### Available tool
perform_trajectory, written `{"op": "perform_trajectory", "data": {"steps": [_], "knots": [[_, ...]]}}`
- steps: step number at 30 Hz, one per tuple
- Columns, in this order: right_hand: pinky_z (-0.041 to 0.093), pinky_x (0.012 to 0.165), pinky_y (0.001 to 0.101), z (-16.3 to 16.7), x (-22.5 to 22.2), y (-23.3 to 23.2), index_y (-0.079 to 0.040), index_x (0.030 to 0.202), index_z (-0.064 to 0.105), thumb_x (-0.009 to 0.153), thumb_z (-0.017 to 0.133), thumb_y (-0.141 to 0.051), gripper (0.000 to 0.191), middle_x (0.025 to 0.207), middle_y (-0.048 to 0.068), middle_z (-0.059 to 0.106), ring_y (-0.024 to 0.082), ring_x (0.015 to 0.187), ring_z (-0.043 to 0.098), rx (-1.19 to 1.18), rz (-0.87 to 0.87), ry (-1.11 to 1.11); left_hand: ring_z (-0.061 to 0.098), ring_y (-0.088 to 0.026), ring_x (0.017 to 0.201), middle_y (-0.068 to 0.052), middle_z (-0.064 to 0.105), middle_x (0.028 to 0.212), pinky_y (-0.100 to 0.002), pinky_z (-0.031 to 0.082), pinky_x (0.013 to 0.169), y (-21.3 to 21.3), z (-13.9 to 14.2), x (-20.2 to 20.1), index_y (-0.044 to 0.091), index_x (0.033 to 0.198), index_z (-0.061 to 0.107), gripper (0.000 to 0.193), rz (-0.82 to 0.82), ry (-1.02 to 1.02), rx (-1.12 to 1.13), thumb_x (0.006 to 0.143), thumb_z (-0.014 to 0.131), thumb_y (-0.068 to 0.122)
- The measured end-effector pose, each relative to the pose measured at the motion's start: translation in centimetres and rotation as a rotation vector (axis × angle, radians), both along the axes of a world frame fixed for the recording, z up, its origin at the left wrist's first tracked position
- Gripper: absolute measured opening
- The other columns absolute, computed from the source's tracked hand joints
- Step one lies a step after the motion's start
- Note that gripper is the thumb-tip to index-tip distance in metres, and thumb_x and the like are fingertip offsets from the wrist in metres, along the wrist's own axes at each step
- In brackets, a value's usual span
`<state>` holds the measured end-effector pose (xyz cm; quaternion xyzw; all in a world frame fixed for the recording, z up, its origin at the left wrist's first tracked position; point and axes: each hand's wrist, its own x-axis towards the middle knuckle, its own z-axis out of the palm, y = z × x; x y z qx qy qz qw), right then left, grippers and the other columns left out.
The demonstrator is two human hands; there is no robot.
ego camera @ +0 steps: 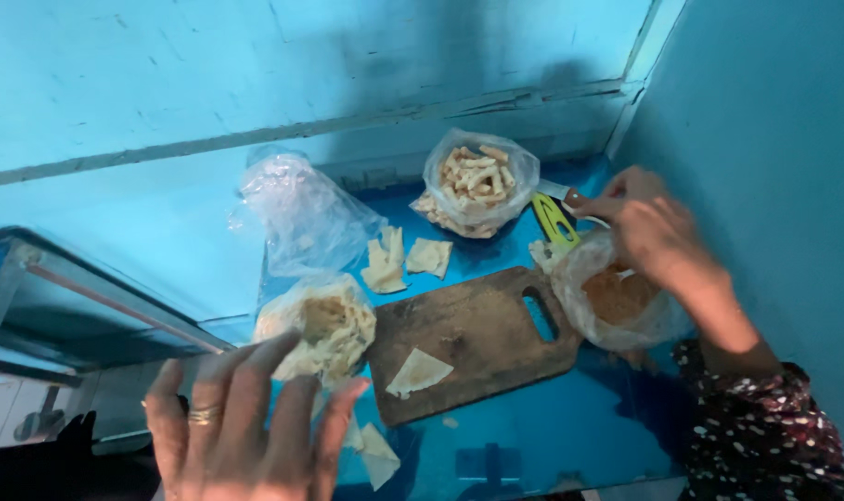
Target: The person sits at a small blue table and folds square dough wrappers one at a time on a wooden cutting board, pressing the edges together to enclose filling. Filled pieces are set aside near a plastic bag of finished snack pieces, and the person occasionally reaches into a covered bowl of filling.
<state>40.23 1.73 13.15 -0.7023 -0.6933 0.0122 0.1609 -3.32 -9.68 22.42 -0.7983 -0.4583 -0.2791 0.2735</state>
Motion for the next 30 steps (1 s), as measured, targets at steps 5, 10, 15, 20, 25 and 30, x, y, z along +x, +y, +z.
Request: {"op": "perform_trajectory", "data": {"steps": [5,10,15,20,25,30], "knots": [[0.05,0.088,0.0421,1.1,-6.3,-1.2,-0.019,0.111,0.078,0.079,0.06,0.002,0.042,0.108,0.01,0.058,0.029,0.108,0.059,0.065,0.318,-0.052,0.066,-0.031,0.106,-0.011,0.073,0.111,-0.057,0.039,0.107,-0.6,-1.4,-1.5,0.006,0.085,0.073,0.029,0.039,-0.096,-0.053,0.085,0.079,0.035],[0.049,0.084,0.0425,0.5,-11.5,-2.2,-0.013,0.099,0.075,0.079,0.066,-0.004,0.024,0.107,0.01,0.056,0.031,0.108,0.057,0.017,0.613,0.019,0.065,-0.029,0.1,-0.006,0.071,0.105,-0.058,0.036,0.105,-0.4,-7.2,-2.1,0.008,0.082,0.073,0.024,0.071,-0.203,-0.215,0.078,0.079,0.031],[0.049,0.08,0.0424,-0.5,-16.5,-3.4,-0.019,0.105,0.074,0.08,0.072,-0.011,0.026,0.102,0.01,0.055,0.031,0.102,0.056,-0.001,0.794,0.016,0.067,-0.03,0.1,-0.007,0.07,0.105,-0.056,0.041,0.099,-1.8,-13.8,-2.6,0.01,0.081,0.072,0.016,-0.132,-0.39,-0.407,0.079,0.079,0.025],[0.049,0.082,0.0443,-0.3,-19.0,-3.5,-0.018,0.112,0.074,0.074,0.072,-0.006,0.04,0.102,0.009,0.055,0.03,0.102,0.056,0.069,0.933,-0.064,0.065,-0.032,0.098,-0.007,0.072,0.106,-0.043,0.05,0.088,-3.0,-16.3,-5.2,0.008,0.081,0.072,0.011,0.018,-0.586,-0.367,0.08,0.079,0.016],[0.051,0.074,0.0454,-0.1,-18.4,-1.1,-0.02,0.117,0.072,0.074,0.072,-0.006,0.045,0.102,0.012,0.053,0.033,0.104,0.056,0.002,0.792,0.025,0.064,-0.034,0.098,-0.009,0.071,0.106,-0.045,0.049,0.086,-2.5,-17.2,-3.9,0.007,0.085,0.073,0.013,-0.095,-0.535,-0.418,0.078,0.081,0.016],[0.05,0.076,0.0469,-3.1,-22.1,2.4,-0.023,0.124,0.072,0.073,0.07,-0.007,0.053,0.104,0.013,0.052,0.036,0.104,0.054,0.193,0.887,-0.035,0.059,-0.035,0.111,-0.013,0.066,0.118,-0.055,0.043,0.098,-0.9,-19.0,2.1,0.003,0.11,0.07,0.032,-0.22,-0.405,-0.422,0.083,0.075,0.02]]}}
